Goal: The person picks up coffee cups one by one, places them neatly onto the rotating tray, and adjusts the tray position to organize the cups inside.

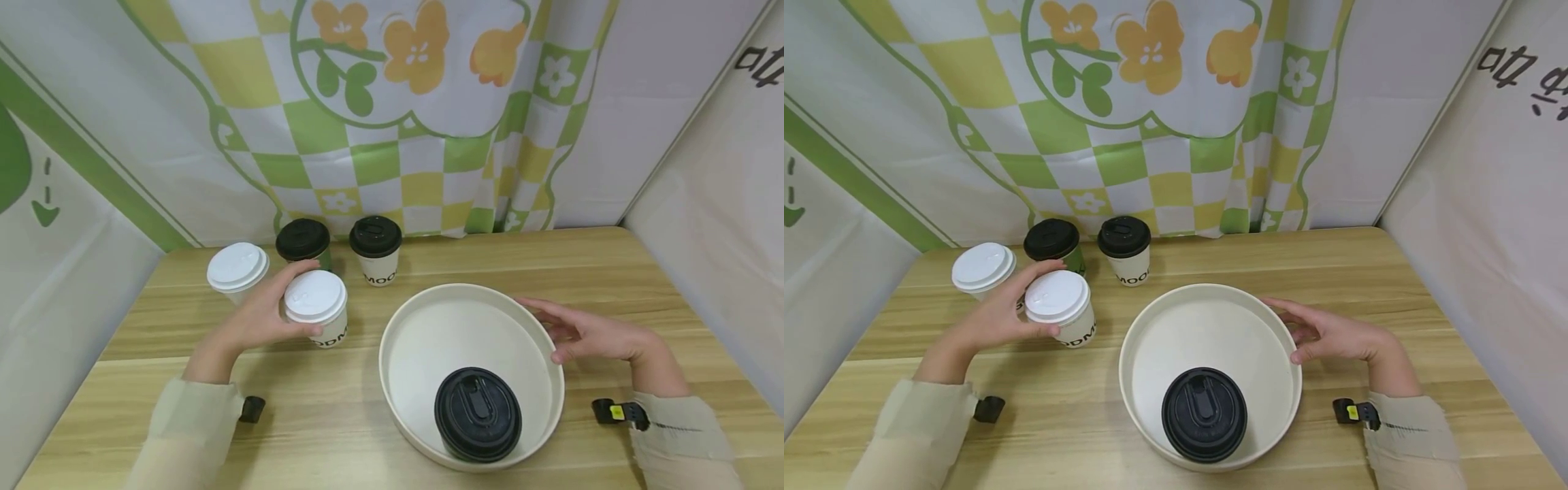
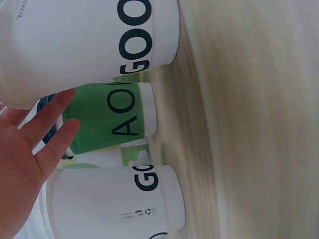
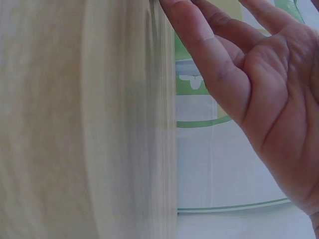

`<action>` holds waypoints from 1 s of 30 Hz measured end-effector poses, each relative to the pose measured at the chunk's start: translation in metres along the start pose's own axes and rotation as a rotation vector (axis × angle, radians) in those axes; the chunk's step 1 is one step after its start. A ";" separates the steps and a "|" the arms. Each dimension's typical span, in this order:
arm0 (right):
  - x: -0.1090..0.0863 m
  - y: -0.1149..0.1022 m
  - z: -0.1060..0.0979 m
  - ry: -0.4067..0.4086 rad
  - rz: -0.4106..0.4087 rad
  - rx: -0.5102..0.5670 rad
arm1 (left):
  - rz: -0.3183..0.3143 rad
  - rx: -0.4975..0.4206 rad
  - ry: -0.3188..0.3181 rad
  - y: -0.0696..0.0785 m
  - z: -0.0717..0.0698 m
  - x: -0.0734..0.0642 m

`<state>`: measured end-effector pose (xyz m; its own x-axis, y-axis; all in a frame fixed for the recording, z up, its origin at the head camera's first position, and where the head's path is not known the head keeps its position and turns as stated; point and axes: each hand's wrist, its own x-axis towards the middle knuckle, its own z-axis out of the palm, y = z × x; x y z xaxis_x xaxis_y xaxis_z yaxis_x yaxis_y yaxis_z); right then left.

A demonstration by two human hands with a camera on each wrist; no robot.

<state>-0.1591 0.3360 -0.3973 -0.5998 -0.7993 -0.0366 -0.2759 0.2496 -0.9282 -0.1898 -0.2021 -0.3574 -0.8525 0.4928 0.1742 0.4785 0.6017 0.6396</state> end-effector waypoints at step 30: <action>0.000 0.001 -0.001 -0.001 0.016 0.023 | -0.023 -0.084 0.018 -0.012 0.009 -0.005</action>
<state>-0.1599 0.3366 -0.3976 -0.6031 -0.7959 -0.0523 -0.2490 0.2502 -0.9356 -0.1892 -0.2066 -0.3730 -0.8669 0.4679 0.1720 0.4404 0.5571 0.7040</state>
